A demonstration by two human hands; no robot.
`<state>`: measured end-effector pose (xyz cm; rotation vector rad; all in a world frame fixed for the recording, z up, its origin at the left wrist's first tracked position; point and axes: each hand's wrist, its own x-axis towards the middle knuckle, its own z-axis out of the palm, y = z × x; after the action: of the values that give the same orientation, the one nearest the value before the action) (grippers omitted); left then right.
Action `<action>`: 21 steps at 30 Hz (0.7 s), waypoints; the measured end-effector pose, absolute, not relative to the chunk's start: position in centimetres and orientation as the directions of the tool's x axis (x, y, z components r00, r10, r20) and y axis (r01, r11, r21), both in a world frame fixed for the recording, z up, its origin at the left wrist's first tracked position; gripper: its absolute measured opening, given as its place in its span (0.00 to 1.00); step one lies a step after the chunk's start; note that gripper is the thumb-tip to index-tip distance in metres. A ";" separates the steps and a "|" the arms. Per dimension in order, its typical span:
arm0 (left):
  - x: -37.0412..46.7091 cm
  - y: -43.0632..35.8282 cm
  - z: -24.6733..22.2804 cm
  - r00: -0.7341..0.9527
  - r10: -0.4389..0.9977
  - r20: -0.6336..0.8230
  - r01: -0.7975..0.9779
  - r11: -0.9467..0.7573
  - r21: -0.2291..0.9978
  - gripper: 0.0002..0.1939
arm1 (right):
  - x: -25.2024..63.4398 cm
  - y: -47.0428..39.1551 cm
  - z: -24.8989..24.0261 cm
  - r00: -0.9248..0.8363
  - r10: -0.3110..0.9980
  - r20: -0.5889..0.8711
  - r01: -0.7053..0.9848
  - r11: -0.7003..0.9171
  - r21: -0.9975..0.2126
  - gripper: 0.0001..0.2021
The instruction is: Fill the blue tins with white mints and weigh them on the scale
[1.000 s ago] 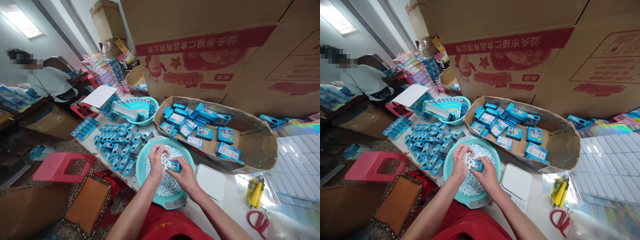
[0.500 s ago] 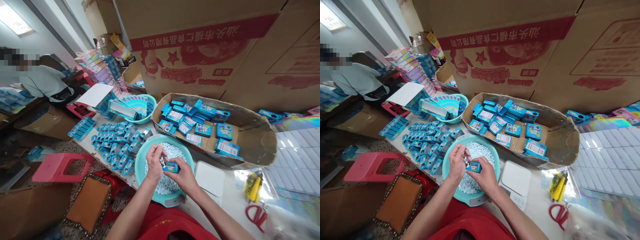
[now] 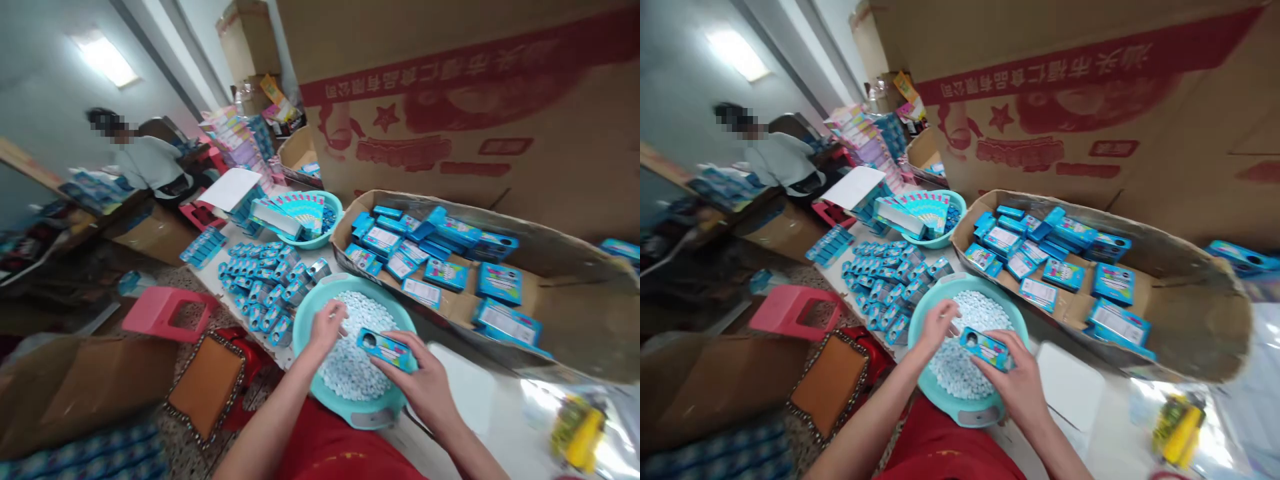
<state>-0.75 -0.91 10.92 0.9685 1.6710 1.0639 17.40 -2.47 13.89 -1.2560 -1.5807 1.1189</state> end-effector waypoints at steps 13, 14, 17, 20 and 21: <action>3.3 -5.6 3.6 0.398 0.885 -0.241 0.806 -0.212 0.553 0.24 | 16.9 -0.7 12.3 -0.126 0.987 0.099 0.371 0.139 -0.918 0.20; 2.5 -5.5 3.6 0.373 0.891 -0.258 0.791 -0.160 0.591 0.19 | 16.8 -0.8 12.0 -0.119 0.988 0.095 0.374 0.134 -0.918 0.20; 0.7 -5.0 3.4 0.106 0.951 -0.290 0.658 0.152 0.738 0.11 | 16.8 -1.1 11.3 -0.127 0.988 0.087 0.369 0.129 -0.920 0.20; 0.4 -4.1 3.4 -0.101 0.952 -0.287 0.477 0.300 0.826 0.09 | 16.9 -1.3 10.8 -0.146 0.986 0.086 0.383 0.137 -0.913 0.19; 0.5 -3.9 3.7 -0.131 0.947 -0.292 0.436 0.320 0.841 0.10 | 17.0 -1.3 10.6 -0.135 0.987 0.090 0.394 0.137 -0.909 0.18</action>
<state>0.51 -3.86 3.69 1.2510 1.7236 0.7459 17.02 -1.32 10.64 -1.3570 -1.6504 0.9794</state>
